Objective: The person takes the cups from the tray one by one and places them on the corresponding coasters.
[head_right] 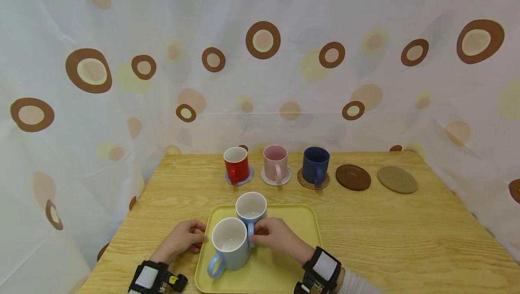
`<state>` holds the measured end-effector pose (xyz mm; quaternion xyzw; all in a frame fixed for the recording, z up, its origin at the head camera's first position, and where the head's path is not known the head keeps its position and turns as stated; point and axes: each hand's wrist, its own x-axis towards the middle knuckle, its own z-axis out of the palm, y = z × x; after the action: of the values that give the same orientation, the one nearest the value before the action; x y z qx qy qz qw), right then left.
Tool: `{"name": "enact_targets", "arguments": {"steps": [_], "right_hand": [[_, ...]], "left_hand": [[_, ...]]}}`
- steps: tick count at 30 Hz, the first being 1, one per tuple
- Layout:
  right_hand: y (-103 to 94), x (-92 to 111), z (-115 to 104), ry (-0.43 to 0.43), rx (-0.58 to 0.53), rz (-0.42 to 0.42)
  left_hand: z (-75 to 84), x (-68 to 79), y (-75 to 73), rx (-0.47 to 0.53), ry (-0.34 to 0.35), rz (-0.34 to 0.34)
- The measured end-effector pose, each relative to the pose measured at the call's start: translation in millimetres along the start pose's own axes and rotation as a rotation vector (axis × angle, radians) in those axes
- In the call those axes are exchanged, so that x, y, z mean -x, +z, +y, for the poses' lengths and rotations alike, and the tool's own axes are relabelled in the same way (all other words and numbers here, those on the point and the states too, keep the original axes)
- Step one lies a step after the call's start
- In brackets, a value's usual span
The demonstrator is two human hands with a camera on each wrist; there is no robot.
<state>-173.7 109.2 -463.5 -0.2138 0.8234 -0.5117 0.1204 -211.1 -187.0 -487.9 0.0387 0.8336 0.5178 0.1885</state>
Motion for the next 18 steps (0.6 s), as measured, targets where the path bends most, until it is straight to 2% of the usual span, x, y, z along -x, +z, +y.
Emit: {"name": "enact_targets", "arguments": {"steps": [11,14,18], "right_hand": [[0.9,-0.8,5.8,0.029,0.023,0.049],[-0.7,0.7,8.0,0.044,-0.034,0.035],[-2.5,4.1,13.0,0.077,-0.171,-0.019]], "left_hand": [[0.7,-1.1,0.6,-0.005,-0.015,0.028],[0.3,-1.5,0.9,-0.009,-0.014,0.025],[0.7,0.2,1.1,-0.012,-0.011,0.025]]}}
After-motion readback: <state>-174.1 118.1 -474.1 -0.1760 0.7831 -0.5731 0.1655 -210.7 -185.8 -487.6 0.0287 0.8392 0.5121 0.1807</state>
